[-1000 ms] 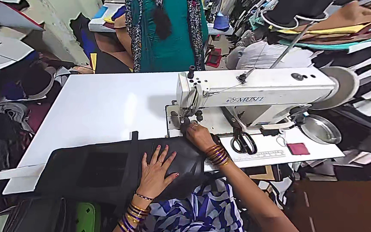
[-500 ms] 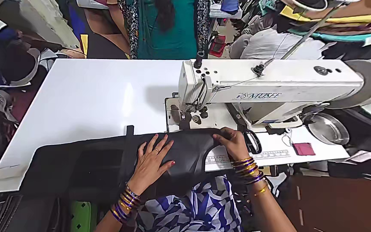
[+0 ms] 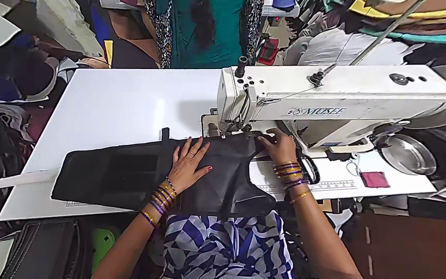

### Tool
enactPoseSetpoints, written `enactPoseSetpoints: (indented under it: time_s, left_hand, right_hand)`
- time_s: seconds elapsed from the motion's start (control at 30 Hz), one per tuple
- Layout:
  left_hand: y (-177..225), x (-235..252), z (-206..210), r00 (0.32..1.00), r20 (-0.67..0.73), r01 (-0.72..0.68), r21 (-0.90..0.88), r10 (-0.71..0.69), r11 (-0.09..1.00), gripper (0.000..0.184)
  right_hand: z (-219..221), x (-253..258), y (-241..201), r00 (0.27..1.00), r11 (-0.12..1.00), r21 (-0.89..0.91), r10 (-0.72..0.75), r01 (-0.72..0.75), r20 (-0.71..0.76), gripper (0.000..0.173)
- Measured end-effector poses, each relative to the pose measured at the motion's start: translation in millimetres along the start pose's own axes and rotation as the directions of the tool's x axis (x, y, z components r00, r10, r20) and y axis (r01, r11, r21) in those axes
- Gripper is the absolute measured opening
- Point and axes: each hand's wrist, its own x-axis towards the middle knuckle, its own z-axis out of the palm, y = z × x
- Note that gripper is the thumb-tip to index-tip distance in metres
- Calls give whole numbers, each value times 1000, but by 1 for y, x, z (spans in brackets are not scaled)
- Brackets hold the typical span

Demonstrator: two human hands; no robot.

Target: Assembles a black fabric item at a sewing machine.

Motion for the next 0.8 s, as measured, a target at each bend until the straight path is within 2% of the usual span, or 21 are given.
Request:
enactPoseSetpoints:
  time_s: [0.03,0.1,0.17,0.2,0.27,0.3,0.37,0.4,0.47,0.5,0.53,0.6,0.63,0.73,0.8]
  left_hand:
    - [-1,-8,-8,992,-123,-29,-36,24,999,70]
    - [-3,-42,-35,923,-383,-60,-60,33,996,63]
    - [-17,-92,-68,774,-633,-40,-32,11,999,54]
    - [-29,-121,-82,701,-712,21,-28,-35,999,53]
    - [-66,-181,-91,592,-777,292,-40,-213,956,57]
    - [-87,-212,-86,576,-744,470,-37,-339,882,62]
    - [-126,-279,-56,547,-547,784,69,-634,617,81]
    - [-139,-309,-36,480,-418,868,100,-771,486,90]
    - [-158,-353,4,336,-266,941,129,-904,312,92]
    - [-166,-365,20,325,-271,945,133,-906,299,90]
    - [-171,-373,31,350,-307,936,138,-885,323,88]
    - [-177,-386,33,411,-344,911,128,-844,391,81]
    - [-178,-392,27,418,-343,907,105,-841,408,81]
    - [-181,-403,8,349,-247,937,91,-904,337,95]
    - [-185,-406,4,361,-195,932,100,-912,348,95]
  right_hand:
    - [-9,-7,7,999,999,-27,-29,28,-36,45]
    - [-29,-26,22,992,997,-40,-75,71,-104,42]
    - [-43,-55,37,972,987,-17,-158,158,-172,36]
    - [-46,-73,42,956,977,13,-206,214,-206,33]
    - [-45,-111,38,919,933,131,-294,336,-261,33]
    - [-42,-130,32,915,898,229,-323,377,-241,33]
    - [-33,-159,22,913,822,402,-392,403,-114,33]
    - [-27,-167,18,898,791,455,-438,409,-45,35]
    - [-12,-174,12,853,762,486,-519,428,63,36]
    - [-4,-174,8,833,752,488,-547,443,86,36]
    - [1,-173,3,820,744,488,-565,456,96,36]
    - [7,-172,-10,797,721,497,-597,483,91,36]
    - [8,-171,-16,780,702,503,-620,505,82,36]
    - [13,-165,-36,722,631,525,-690,571,43,35]
    - [17,-164,-44,691,590,544,-722,597,24,35]
